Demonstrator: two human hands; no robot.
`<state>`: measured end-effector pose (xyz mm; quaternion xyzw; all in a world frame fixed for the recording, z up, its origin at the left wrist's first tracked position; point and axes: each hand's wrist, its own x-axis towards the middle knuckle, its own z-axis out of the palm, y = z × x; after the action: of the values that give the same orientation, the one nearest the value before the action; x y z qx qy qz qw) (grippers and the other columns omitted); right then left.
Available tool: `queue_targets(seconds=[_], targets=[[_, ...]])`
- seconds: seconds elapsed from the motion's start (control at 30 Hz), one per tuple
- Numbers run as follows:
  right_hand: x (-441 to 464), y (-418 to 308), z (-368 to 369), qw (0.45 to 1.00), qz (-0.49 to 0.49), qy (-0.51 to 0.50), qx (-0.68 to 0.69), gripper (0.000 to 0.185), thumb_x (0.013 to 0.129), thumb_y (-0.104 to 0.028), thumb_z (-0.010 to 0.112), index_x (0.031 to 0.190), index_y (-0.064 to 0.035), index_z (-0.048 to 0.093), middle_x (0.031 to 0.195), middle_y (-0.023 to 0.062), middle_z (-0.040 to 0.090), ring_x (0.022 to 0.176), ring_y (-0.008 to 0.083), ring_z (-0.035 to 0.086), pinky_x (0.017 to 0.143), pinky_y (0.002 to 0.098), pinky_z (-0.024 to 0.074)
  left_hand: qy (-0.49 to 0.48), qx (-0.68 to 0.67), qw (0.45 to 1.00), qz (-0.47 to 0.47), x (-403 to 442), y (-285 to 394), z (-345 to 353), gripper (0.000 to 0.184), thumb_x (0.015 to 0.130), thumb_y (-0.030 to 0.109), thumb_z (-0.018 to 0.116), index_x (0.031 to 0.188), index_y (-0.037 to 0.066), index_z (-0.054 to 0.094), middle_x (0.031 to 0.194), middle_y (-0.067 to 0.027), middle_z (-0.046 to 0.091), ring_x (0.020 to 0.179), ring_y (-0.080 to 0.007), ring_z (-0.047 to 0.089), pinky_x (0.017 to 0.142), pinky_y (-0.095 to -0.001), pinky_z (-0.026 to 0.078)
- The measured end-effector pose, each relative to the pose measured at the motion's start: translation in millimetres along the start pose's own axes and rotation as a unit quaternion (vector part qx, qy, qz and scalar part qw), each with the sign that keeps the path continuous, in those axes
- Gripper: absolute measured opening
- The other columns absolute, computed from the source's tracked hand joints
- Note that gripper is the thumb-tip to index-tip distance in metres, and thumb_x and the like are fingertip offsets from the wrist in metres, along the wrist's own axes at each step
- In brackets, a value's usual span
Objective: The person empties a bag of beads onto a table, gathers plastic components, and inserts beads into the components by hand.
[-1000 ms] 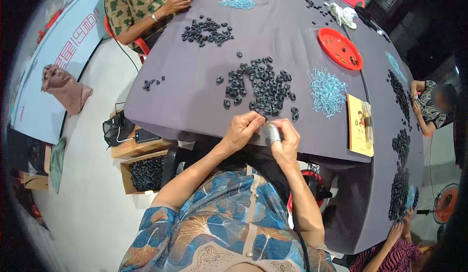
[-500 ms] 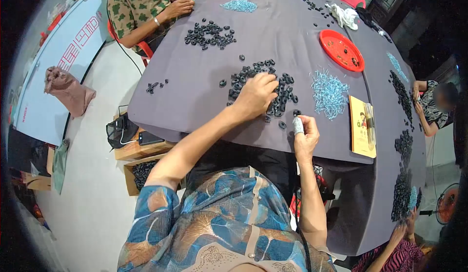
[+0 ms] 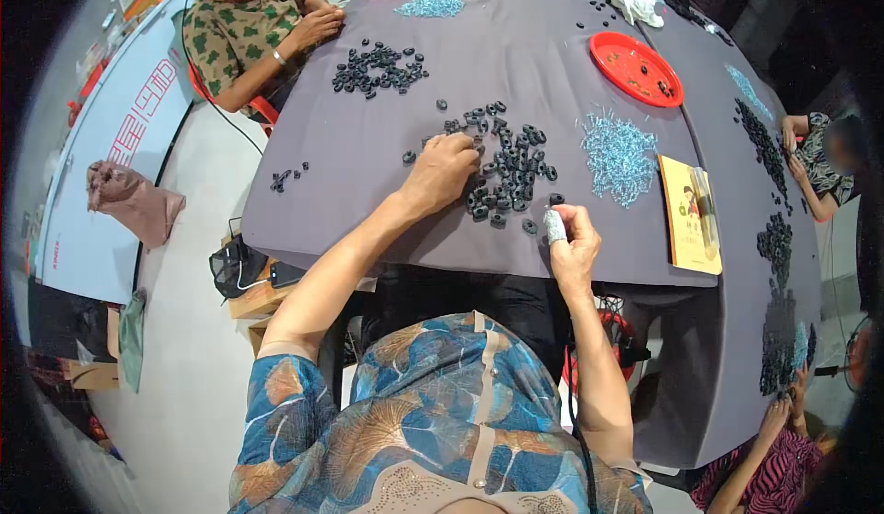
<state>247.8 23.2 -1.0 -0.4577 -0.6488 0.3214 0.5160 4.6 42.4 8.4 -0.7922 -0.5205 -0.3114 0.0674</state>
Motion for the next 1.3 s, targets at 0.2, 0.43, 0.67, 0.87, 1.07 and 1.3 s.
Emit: queue_targets(seconds=[0.2,0.43,0.67,0.87,1.07,1.3], targets=[[0,3,0,1.000,-0.004,-0.002,-0.007,0.006,0.079,-0.003,0.062,0.085,-0.0024,0.059,0.067,0.0038,0.060,0.059,0.0090,0.053,0.056,0.0251,0.0447,0.043,-0.056,0.996,-0.051,12,-28,-10,0.017,0.080,0.005,0.056,0.096,0.003,0.061,0.107,-0.0130,0.059,0.102,-0.0322,0.054,0.087,-0.0393,0.043],[-1,-5,0,1.000,0.006,-0.010,0.003,0.007,0.078,-0.001,0.061,0.085,-0.0020,0.059,0.069,0.0048,0.060,0.059,0.0101,0.054,0.056,0.0257,0.0451,0.008,0.044,0.996,-0.075,42,-94,2,0.030,0.076,-0.002,0.051,0.103,0.005,0.063,0.107,-0.0152,0.061,0.105,-0.0327,0.054,0.090,-0.0389,0.044],[-1,-3,-1,1.000,-0.004,-0.020,-0.012,0.007,0.078,-0.001,0.060,0.085,-0.0012,0.058,0.071,0.0068,0.060,0.059,0.0125,0.054,0.057,0.0273,0.0449,-0.018,0.064,0.996,-0.054,36,-97,15,0.017,0.072,-0.003,0.051,0.083,0.004,0.062,0.087,-0.0153,0.057,0.089,-0.0352,0.052,0.076,-0.0432,0.045],[0,-2,0,1.000,-0.010,-0.021,-0.019,0.007,0.078,-0.001,0.060,0.084,-0.0015,0.058,0.071,0.0075,0.060,0.059,0.0142,0.054,0.057,0.0280,0.0451,0.024,0.054,0.993,-0.104,23,-114,19,0.016,0.079,0.002,0.055,0.091,0.002,0.064,0.087,-0.0136,0.060,0.079,-0.0269,0.056,0.070,-0.0346,0.046],[1,-6,-1,1.000,0.001,-0.024,-0.008,0.008,0.078,-0.001,0.060,0.086,-0.0014,0.060,0.071,0.0061,0.060,0.059,0.0119,0.054,0.057,0.0268,0.0448,0.148,-0.476,0.787,-0.364,7,4,-37,0.018,0.089,0.015,0.057,0.102,0.003,0.062,0.079,-0.0054,0.060,0.061,-0.0095,0.054,0.054,-0.0235,0.047],[-8,-9,4,0.999,-0.017,-0.027,-0.005,0.009,0.079,-0.002,0.063,0.088,-0.0020,0.062,0.068,0.0028,0.061,0.059,0.0076,0.053,0.056,0.0234,0.0438,0.137,-0.671,0.615,-0.389,-53,80,-12,0.020,0.088,0.004,0.056,0.108,0.001,0.058,0.092,-0.0110,0.063,0.071,-0.0138,0.062,0.061,-0.0233,0.052]])
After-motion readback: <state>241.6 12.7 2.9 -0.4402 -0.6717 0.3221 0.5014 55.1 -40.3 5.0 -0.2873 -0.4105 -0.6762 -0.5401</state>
